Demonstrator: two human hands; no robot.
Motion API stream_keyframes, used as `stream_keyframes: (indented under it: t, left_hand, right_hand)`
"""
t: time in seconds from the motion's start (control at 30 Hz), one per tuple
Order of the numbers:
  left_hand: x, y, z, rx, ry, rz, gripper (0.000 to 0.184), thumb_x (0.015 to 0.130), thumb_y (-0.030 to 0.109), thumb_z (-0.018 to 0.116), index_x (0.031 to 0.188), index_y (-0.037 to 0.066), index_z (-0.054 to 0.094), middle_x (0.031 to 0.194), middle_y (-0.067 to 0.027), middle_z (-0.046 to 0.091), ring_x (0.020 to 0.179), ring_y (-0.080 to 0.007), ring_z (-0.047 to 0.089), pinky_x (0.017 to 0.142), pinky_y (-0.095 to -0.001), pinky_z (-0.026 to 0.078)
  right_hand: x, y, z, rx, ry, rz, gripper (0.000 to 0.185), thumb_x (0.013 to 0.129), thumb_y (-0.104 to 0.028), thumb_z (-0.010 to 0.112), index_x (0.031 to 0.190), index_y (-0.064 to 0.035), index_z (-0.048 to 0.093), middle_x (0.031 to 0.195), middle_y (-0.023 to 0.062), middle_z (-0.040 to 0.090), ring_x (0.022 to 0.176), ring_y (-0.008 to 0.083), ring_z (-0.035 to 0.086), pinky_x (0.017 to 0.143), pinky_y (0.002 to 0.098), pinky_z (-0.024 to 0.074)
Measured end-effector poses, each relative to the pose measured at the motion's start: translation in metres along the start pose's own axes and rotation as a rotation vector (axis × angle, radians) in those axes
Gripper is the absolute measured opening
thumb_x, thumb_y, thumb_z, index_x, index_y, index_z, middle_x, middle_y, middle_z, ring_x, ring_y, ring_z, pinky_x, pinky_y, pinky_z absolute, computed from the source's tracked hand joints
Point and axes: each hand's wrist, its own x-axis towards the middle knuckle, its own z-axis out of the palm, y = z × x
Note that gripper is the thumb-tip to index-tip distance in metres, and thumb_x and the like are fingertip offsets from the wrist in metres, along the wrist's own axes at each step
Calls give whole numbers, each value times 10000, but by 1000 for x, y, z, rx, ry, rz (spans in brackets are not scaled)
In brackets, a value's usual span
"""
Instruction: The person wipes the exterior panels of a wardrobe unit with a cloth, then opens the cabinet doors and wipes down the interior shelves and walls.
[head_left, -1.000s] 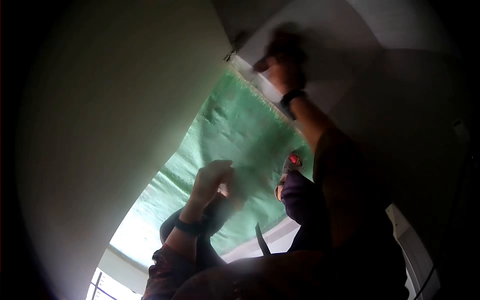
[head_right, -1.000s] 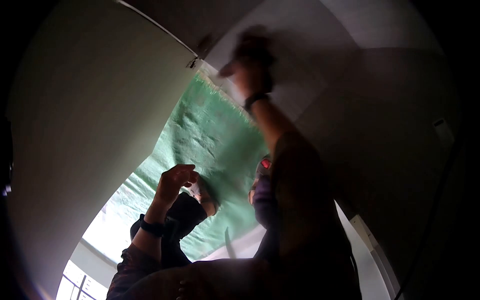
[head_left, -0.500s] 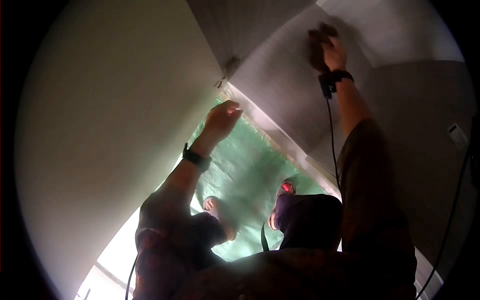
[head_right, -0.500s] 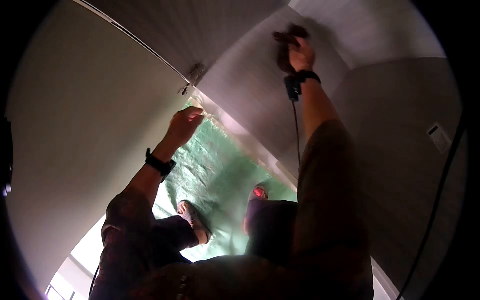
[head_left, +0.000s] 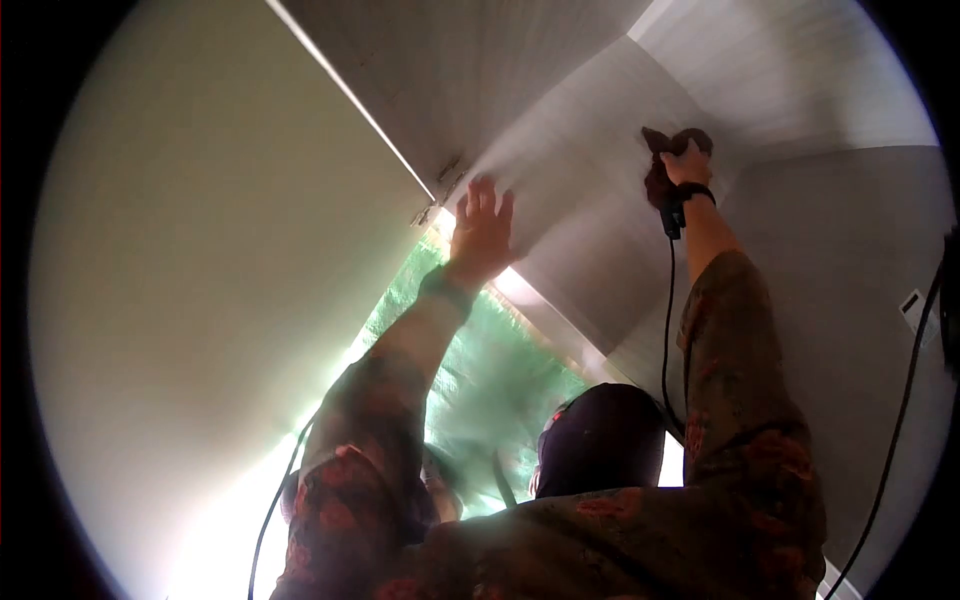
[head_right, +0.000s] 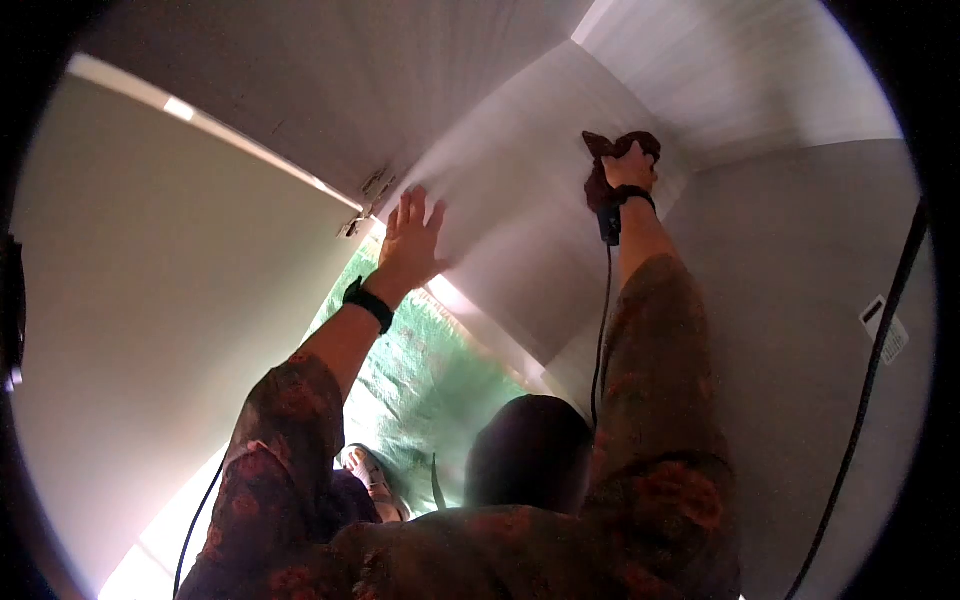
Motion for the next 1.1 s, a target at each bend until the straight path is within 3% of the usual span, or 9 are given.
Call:
stream_keyframes:
  t: [0.2, 0.37, 0.4, 0.47, 0.57, 0.7, 0.8, 0.93, 1.1]
  left_hand:
    - [0, -3, 3, 32, -15, -39, 982, 703, 419, 769, 1470, 103, 243, 1527, -225, 117, 1419, -404, 116, 1130, -490, 194]
    - [3, 0, 8, 126, -31, -51, 1013, 702, 487, 754, 1483, 132, 214, 1531, -216, 108, 1426, -388, 98, 1137, -485, 184]
    - [1, 0, 8, 134, -46, -56, 1013, 702, 487, 754, 1483, 132, 214, 1531, -216, 108, 1426, -388, 98, 1137, -485, 184]
    - [2, 0, 5, 81, -41, -48, 1024, 696, 470, 765, 1487, 143, 205, 1536, -213, 94, 1428, -385, 92, 1141, -483, 172]
    - [4, 2, 7, 80, -55, -72, 1029, 683, 443, 782, 1486, 147, 212, 1539, -214, 92, 1428, -387, 97, 1142, -479, 169]
    - [6, 4, -2, 82, -99, -86, 1005, 688, 449, 778, 1483, 154, 236, 1541, -210, 101, 1432, -377, 91, 1143, -469, 173]
    - [4, -1, 9, 63, -19, -63, 1022, 673, 457, 787, 1481, 150, 241, 1546, -200, 92, 1432, -376, 90, 1140, -471, 184]
    - [4, 0, 6, 44, -109, -85, 1020, 718, 509, 724, 1507, 182, 165, 1569, -165, 26, 1449, -339, 16, 1157, -469, 95]
    - [2, 0, 4, -26, -68, -69, 1023, 681, 400, 788, 1493, 176, 206, 1563, -159, 49, 1443, -343, 46, 1153, -459, 139]
  right_hand:
    - [72, -46, -1, 23, 31, -131, 697, 831, -398, 620, 1440, -190, 353, 1439, 152, 383, 1286, 338, 416, 1080, 457, 346]
    - [110, -115, 13, 99, 161, -528, 566, 866, -285, 569, 1402, -227, 399, 1412, 87, 433, 1268, 331, 436, 1038, 448, 387]
    - [102, -132, 18, 120, 216, -621, 543, 874, -263, 555, 1396, -235, 405, 1399, 79, 445, 1251, 343, 449, 1032, 449, 393]
    - [52, -170, 12, 17, 197, -478, 496, 867, -215, 546, 1354, -194, 453, 1351, 119, 473, 1197, 371, 479, 999, 453, 419]
    - [-12, -175, 30, -62, 120, -674, 322, 854, -189, 534, 1124, -17, 567, 1210, 234, 531, 1018, 387, 574, 855, 460, 490]
    - [-149, -151, 33, 223, 185, -1247, 379, 791, -58, 563, 1169, -72, 577, 1058, 172, 584, 921, 369, 571, 799, 454, 482]
    - [-130, -135, 26, 257, 103, -1271, 414, 781, -37, 576, 1191, -90, 570, 1081, 142, 575, 947, 356, 560, 800, 453, 485]
    - [-53, -90, 10, 114, 281, -782, 330, 862, -114, 477, 1186, -157, 521, 1144, 138, 549, 1036, 394, 532, 861, 481, 474]
    - [30, 6, -9, -8, 116, -123, 419, 919, -221, 498, 1334, -195, 447, 1323, 197, 445, 1179, 408, 481, 958, 498, 449]
